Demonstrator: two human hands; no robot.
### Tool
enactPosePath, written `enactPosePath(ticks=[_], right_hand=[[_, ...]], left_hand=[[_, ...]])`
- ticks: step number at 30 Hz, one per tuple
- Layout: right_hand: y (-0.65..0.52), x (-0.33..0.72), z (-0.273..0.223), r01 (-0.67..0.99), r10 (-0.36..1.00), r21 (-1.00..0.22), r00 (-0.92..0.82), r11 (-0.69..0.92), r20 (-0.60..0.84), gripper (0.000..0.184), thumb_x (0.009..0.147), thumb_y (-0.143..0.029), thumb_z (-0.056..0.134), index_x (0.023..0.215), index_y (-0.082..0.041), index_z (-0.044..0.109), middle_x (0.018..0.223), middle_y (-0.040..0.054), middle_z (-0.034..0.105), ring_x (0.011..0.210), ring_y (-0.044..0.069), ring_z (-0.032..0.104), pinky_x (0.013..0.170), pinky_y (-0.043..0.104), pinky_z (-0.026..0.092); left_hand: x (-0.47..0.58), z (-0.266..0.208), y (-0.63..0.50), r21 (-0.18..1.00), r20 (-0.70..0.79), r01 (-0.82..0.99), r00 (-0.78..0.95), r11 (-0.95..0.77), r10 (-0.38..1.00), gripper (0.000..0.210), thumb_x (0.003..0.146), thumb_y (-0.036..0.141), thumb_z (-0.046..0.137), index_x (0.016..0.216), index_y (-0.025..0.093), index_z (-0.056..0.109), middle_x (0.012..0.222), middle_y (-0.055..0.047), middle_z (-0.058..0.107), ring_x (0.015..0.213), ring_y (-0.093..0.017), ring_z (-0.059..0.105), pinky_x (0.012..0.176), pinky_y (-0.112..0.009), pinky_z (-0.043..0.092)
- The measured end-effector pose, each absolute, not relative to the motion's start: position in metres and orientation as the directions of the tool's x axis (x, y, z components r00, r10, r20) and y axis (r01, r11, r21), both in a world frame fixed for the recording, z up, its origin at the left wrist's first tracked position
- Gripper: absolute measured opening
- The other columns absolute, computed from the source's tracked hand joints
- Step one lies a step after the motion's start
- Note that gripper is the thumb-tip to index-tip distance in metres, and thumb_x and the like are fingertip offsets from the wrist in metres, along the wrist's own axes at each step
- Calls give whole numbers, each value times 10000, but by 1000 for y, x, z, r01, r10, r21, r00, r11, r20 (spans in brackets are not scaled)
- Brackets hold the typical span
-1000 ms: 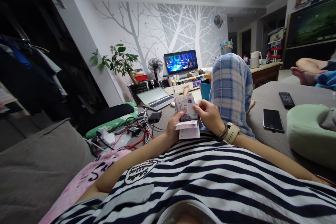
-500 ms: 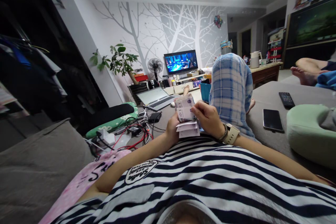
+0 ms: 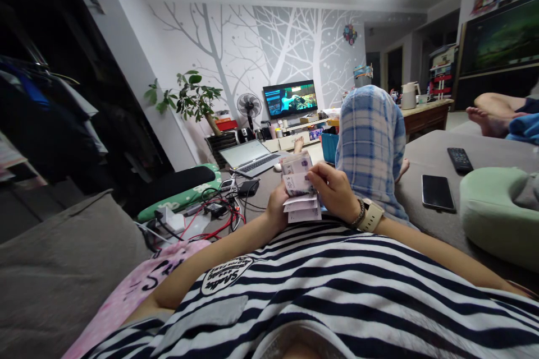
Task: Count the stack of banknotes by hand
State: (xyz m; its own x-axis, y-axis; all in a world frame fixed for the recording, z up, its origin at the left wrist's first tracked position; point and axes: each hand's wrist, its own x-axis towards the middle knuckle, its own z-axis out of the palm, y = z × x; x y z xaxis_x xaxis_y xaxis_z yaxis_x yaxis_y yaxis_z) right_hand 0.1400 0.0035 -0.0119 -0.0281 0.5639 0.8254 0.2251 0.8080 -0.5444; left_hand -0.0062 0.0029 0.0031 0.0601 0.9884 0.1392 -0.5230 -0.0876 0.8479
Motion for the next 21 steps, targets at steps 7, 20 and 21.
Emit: enactPosePath(ticks=[7, 20, 21], right_hand=[[5, 140, -14, 200, 571, -555, -25, 807, 821, 347, 975, -493, 537, 774, -215, 589, 664, -17, 506, 618, 141, 446, 596, 282, 366], [15, 142, -9, 288, 673, -674, 118, 681, 730, 417, 879, -573, 638, 680, -217, 552, 593, -17, 554, 566, 146, 470, 572, 297, 360], [17, 142, -9, 298, 679, -680, 125, 670, 723, 414, 864, -578, 652, 689, -215, 556, 596, -17, 556, 565, 146, 471, 567, 296, 356]], left_hand=[[-5, 3, 4, 839, 132, -538, 62, -78, 989, 208, 814, 210, 667, 998, 141, 736, 815, -66, 781, 906, -266, 747, 851, -360, 580], [-4, 2, 6, 777, 35, -619, 222, 114, 974, 276, 902, 270, 576, 1071, 118, 731, 908, -108, 792, 951, -292, 754, 921, -413, 585], [-5, 2, 6, 785, 38, -608, 236, 117, 971, 262, 889, 264, 588, 1048, 116, 734, 884, -106, 789, 939, -293, 755, 916, -414, 585]])
